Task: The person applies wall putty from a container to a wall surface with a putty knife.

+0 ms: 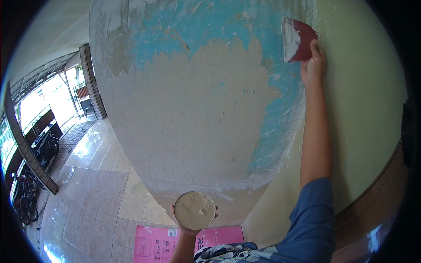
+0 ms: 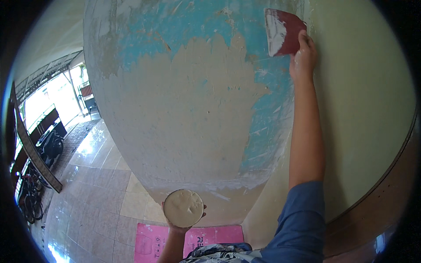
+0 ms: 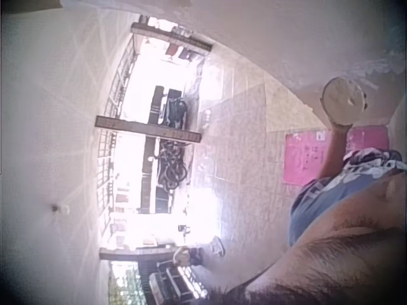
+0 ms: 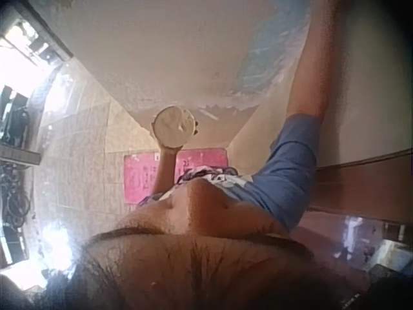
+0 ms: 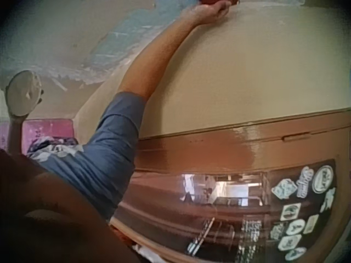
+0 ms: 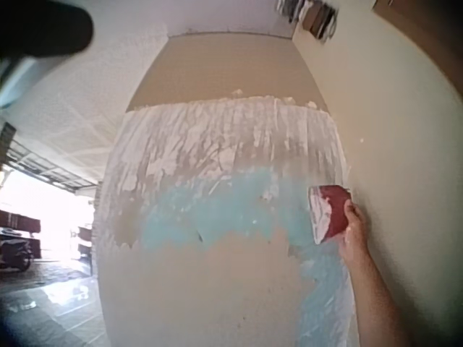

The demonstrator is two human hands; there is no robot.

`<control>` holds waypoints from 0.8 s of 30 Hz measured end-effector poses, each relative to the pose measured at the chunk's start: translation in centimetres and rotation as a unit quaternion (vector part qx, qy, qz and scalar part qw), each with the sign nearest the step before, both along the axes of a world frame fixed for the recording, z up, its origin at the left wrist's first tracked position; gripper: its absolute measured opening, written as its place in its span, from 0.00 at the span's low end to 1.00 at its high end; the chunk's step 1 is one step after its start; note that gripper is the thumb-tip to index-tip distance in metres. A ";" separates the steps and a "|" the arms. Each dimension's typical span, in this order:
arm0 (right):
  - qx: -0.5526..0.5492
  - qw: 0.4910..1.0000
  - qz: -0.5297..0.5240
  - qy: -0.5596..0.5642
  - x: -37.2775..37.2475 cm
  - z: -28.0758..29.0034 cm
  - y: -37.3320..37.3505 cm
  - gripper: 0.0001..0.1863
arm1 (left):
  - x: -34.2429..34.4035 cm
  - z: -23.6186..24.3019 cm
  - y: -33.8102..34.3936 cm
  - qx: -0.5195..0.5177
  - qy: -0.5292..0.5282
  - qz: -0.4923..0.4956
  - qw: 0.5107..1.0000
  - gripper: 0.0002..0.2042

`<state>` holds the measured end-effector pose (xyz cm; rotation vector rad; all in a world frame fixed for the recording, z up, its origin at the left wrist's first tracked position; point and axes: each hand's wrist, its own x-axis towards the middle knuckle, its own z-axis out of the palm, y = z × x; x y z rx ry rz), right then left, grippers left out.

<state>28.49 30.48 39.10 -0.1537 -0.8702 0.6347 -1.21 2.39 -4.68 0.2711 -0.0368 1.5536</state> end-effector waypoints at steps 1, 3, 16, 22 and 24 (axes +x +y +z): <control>-0.004 1.000 -0.005 -0.002 0.1 -1.7 -1.1 0.23 | -0.1 0.0 0.4 -0.004 -0.002 -0.005 1.000 0.50; 0.075 0.984 0.145 -0.074 -1.5 -6.5 -2.9 0.24 | -0.7 -0.4 0.2 -0.001 0.024 0.005 1.000 0.50; -0.387 0.798 0.379 -0.265 -12.2 -40.6 -16.0 0.17 | -2.0 0.8 -0.9 -0.081 -0.003 0.036 0.996 0.40; -0.390 0.815 0.300 -0.305 -11.7 -42.0 -16.3 0.18 | -2.8 -1.7 -1.7 -0.153 0.014 0.067 0.986 0.41; -0.414 0.818 0.230 -0.326 -10.5 -43.4 -15.8 0.18 | -2.5 0.2 -1.9 -0.084 -0.002 0.003 0.996 0.43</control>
